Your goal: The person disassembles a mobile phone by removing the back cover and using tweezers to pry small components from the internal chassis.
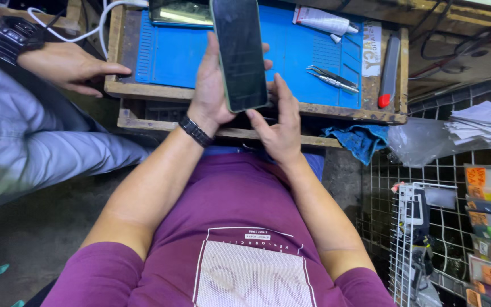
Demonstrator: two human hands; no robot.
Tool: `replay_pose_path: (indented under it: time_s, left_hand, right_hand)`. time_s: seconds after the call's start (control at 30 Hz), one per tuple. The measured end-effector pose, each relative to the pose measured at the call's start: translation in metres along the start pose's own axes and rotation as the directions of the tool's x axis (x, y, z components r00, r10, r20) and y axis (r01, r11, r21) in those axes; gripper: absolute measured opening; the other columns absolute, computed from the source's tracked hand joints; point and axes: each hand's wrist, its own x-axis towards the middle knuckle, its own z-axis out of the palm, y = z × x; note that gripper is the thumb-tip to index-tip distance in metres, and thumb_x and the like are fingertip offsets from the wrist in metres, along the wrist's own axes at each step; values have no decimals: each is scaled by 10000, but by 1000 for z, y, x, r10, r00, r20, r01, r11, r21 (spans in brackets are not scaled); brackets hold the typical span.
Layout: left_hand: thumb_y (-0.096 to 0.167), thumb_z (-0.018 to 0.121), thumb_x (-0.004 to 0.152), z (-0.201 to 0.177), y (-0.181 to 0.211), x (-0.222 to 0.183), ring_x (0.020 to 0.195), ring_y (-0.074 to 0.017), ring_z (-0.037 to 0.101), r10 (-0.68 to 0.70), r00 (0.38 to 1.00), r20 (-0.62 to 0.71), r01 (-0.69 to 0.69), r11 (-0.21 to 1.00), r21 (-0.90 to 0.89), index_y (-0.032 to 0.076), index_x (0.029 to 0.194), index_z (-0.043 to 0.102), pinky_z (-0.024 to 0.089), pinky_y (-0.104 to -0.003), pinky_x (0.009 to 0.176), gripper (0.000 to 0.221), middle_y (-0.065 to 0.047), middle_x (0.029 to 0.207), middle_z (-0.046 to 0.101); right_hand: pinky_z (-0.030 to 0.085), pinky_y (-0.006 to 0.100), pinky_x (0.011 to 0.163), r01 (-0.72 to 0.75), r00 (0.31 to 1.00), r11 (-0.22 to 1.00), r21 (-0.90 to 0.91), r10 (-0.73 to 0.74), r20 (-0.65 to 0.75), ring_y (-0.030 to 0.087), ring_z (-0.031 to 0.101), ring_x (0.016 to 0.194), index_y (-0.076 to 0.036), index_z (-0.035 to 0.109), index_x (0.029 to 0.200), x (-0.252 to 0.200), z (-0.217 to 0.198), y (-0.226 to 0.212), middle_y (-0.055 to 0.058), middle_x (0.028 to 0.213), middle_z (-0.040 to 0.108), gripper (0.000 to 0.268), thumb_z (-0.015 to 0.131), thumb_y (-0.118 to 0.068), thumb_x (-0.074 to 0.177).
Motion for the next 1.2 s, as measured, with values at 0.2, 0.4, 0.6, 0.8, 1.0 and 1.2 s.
replay_pose_path:
  time_s: [0.2, 0.4, 0.6, 0.8, 1.0, 1.2]
  left_hand:
    - [636, 547, 996, 9, -14, 2, 1230, -312, 645, 8, 999, -39, -13, 990, -139, 39, 1325, 582, 564, -510, 1071, 683, -135, 1259, 658]
    - [655, 570, 972, 30, -22, -4, 1251, -311, 644, -89, 994, -63, 71, 967, -244, 30, 1200, 656, 507, -454, 1123, 671, -121, 1166, 703]
    - [663, 552, 972, 36, -30, -6, 1254, -319, 642, -99, 993, -65, 78, 958, -277, 67, 1199, 677, 523, -462, 1106, 650, -104, 1171, 712]
    - [650, 597, 978, 32, -33, -8, 1194, -307, 653, -13, 997, -82, 1, 990, -143, 58, 1185, 648, 527, -469, 993, 629, -113, 1154, 701]
    - [441, 768, 972, 37, -30, -16, 1204, -257, 617, 377, 909, -180, -326, 910, 258, 135, 1293, 558, 526, -447, 1079, 491, -42, 1208, 602]
    - [418, 719, 993, 30, 5, 11, 1115, -245, 683, 341, 936, -86, -286, 881, 376, 72, 1276, 594, 547, -398, 1033, 464, -60, 1185, 666]
  right_hand:
    - [468, 343, 1167, -120, 988, 876, 467, 150, -28, 191, 590, 1316, 50, 497, 1493, -1, -14, 6, 126, 1426, 600, 518, 734, -77, 1050]
    - [486, 286, 1026, -54, 976, 954, 295, 113, -185, 139, 591, 1101, 24, 611, 1388, 7, -33, -25, 95, 1279, 631, 317, 668, -103, 1104]
    - [507, 312, 1042, 25, 977, 998, 58, -12, -212, 214, 651, 1164, 9, 637, 1338, 13, -42, -46, 133, 1254, 675, 274, 671, -92, 1086]
    - [535, 319, 957, -86, 977, 991, 106, 105, -183, 251, 662, 1094, 14, 643, 1318, 10, -42, -36, 150, 1222, 672, 282, 672, -87, 1057]
    - [517, 395, 1044, 20, 996, 997, -79, -27, -84, 333, 646, 1171, 25, 604, 1341, 10, -52, -17, 213, 1273, 632, 374, 695, -40, 985]
    - [499, 408, 1129, 69, 986, 967, -247, -103, -130, 329, 629, 1282, -17, 636, 1307, 23, -88, -20, 171, 1323, 652, 345, 725, -92, 982]
